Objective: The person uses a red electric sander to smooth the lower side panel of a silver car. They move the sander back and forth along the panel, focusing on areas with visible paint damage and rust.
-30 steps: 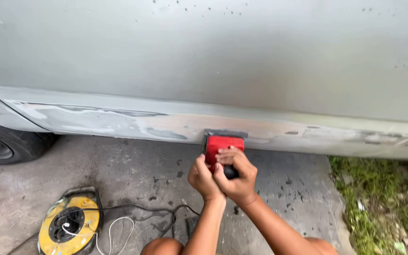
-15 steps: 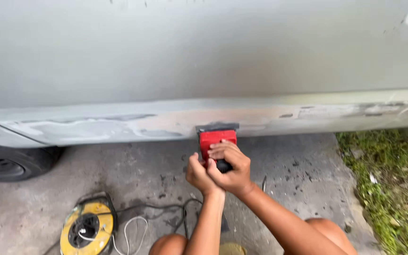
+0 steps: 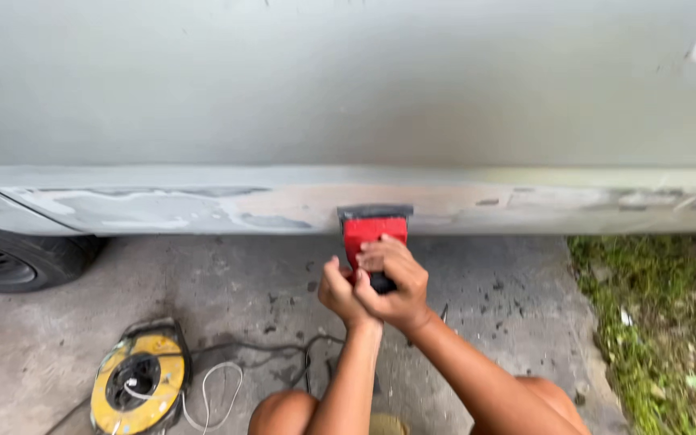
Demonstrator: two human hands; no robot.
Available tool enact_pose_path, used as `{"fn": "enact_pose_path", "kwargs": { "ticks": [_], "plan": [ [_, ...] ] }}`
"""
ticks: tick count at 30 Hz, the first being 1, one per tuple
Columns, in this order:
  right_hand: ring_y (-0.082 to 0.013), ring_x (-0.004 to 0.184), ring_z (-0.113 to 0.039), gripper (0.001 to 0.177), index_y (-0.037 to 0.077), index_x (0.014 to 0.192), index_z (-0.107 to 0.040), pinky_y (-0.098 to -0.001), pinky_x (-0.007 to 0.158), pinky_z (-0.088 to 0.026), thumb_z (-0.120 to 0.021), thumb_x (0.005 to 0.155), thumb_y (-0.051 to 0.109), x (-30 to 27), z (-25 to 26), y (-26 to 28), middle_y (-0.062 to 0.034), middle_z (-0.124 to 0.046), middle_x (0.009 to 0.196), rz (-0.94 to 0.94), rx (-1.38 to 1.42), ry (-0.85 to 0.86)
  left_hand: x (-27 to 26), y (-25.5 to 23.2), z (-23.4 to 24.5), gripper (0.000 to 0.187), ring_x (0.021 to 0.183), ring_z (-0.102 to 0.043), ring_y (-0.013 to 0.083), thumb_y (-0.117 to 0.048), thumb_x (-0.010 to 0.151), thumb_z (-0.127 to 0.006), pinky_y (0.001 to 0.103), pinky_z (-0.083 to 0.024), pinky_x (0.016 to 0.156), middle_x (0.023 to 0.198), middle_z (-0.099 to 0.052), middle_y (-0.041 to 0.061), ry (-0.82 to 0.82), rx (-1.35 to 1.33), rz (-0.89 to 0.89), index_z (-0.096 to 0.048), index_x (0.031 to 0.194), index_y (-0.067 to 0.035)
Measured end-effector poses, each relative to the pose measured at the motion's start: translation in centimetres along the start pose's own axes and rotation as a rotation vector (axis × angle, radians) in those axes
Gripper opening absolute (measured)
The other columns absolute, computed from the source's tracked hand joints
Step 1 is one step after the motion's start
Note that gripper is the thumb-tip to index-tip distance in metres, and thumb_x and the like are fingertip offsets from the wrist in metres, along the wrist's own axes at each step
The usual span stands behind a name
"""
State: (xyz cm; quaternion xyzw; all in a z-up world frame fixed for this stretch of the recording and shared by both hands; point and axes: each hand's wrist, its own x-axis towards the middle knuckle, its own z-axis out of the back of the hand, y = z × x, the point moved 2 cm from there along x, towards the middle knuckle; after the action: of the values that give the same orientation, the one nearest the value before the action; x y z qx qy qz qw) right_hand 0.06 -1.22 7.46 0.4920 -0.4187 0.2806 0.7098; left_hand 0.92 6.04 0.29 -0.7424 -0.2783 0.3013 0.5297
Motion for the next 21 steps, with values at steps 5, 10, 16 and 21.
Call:
{"fn": "enact_pose_path", "kwargs": {
  "ticks": [5, 10, 16, 21],
  "plan": [
    [-0.0373, 0.086, -0.079, 0.004, 0.006, 0.079, -0.075, -0.0519, 0.095, -0.055, -0.077, 0.081, 0.008, 0.8, 0.1, 0.0, -0.0104, -0.08, 0.082, -0.042, 0.023, -0.012, -0.4, -3.8, -0.9, 0.04, 0.066, -0.051, 0.0224, -0.024, 0.087, -0.07, 0.035, -0.049, 0.07, 0.061, -0.05, 0.016, -0.04, -0.186, 0.255, -0.049, 0.06, -0.002],
    [-0.0405, 0.084, -0.078, 0.006, 0.004, 0.078, -0.075, -0.0556, 0.092, -0.055, -0.077, 0.081, 0.008, 0.9, -0.8, 0.1, -0.0127, -0.079, 0.081, -0.043, 0.045, 0.019, 0.9, -3.2, -0.4, 0.04, 0.068, -0.049, 0.0239, -0.024, 0.087, -0.07, 0.036, -0.047, 0.07, 0.062, -0.048, 0.017, -0.054, -0.173, 0.272, -0.05, 0.06, -0.001],
    [-0.0347, 0.09, -0.079, 0.003, 0.006, 0.079, -0.076, -0.0494, 0.1, -0.052, -0.077, 0.082, 0.008, -0.6, -1.4, -0.2, -0.0093, -0.08, 0.084, -0.037, 0.037, 0.001, 1.0, -2.5, 0.1, 0.039, 0.066, -0.048, 0.0184, -0.025, 0.083, -0.068, 0.03, -0.044, 0.067, 0.06, -0.049, 0.012, -0.067, -0.262, 0.313, -0.045, 0.059, -0.005],
    [-0.0389, 0.088, -0.079, 0.005, 0.003, 0.08, -0.075, -0.0529, 0.096, -0.055, -0.075, 0.083, 0.006, 0.3, -1.4, 0.5, -0.0127, -0.08, 0.083, -0.096, 0.061, 0.004, 0.2, -6.3, 0.3, 0.039, 0.062, -0.047, 0.0192, -0.024, 0.083, -0.069, 0.034, -0.046, 0.064, 0.058, -0.05, 0.014, -0.074, -0.218, 0.328, -0.048, 0.057, -0.004]
  ]
}}
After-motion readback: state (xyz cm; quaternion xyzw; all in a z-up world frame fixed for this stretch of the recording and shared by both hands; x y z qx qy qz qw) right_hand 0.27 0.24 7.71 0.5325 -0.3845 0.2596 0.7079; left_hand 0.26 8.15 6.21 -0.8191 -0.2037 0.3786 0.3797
